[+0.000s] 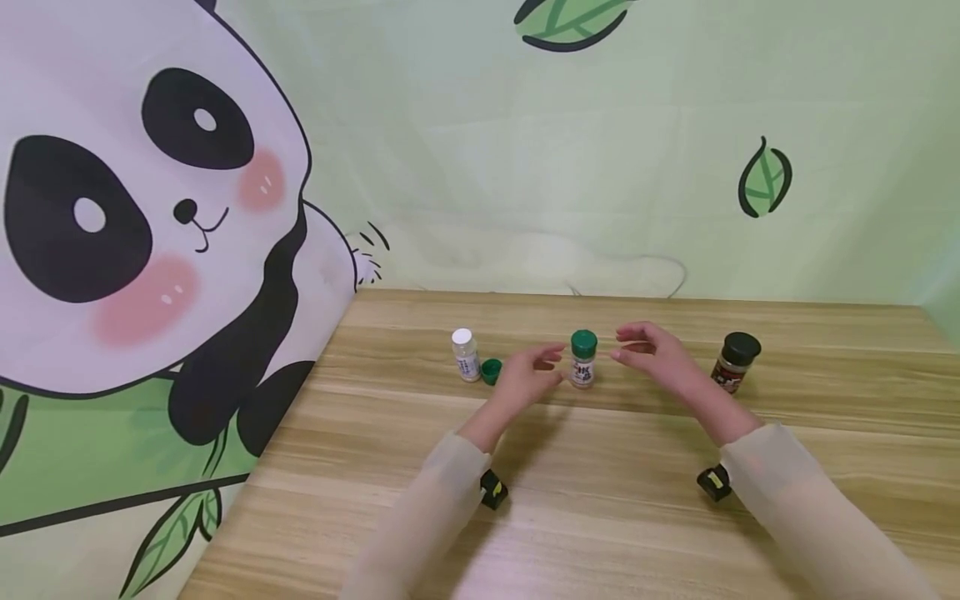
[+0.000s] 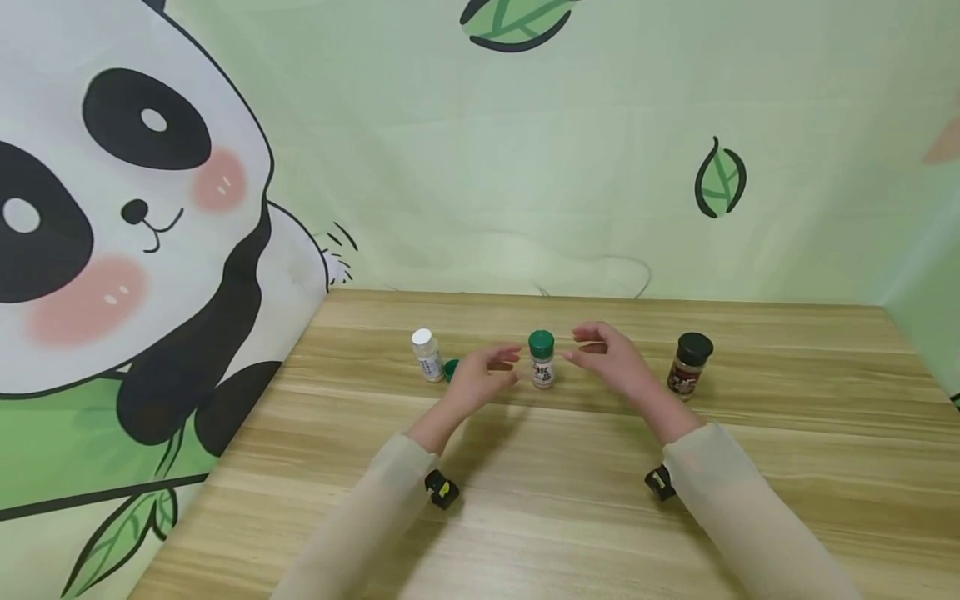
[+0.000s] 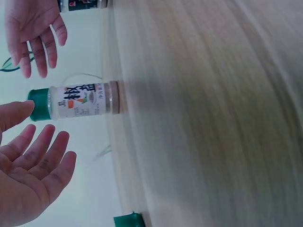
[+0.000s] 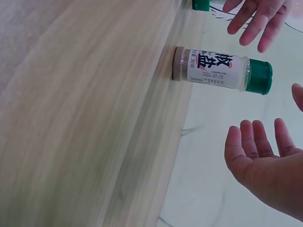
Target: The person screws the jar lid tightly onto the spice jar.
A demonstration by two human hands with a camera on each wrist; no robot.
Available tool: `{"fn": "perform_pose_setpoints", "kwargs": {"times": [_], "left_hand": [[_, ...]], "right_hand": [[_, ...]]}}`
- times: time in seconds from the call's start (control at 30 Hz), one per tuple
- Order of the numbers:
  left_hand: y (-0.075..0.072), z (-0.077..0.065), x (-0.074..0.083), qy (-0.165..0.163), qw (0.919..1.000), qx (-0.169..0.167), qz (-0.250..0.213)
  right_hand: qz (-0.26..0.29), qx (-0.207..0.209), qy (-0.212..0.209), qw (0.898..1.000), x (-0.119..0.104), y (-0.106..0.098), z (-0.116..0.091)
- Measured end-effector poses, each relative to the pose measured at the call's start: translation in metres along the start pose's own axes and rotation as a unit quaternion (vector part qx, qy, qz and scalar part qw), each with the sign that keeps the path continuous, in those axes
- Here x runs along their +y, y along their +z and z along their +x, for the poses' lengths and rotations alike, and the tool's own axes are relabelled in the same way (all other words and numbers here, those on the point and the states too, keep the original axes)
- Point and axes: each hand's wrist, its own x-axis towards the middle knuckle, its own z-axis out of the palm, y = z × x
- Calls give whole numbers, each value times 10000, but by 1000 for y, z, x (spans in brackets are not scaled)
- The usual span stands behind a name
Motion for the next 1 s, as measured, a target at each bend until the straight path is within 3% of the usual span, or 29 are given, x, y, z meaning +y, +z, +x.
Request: {"fn": "perform_pose_setpoints", "kwargs": {"times": [0.37, 0.7, 1.0], "left_hand": [[-13, -20, 6, 481, 9987, -95, 111], [-21, -40, 9, 425, 9990, -92, -77], [-30, -54, 0, 465, 9989, 39, -102]], "right_hand": [[-298, 57, -56, 9995, -3, -1, -15], [-215, -147, -284, 9993, -12, 5, -29], [-149, -260, -477, 9984, -17, 16, -34]]}}
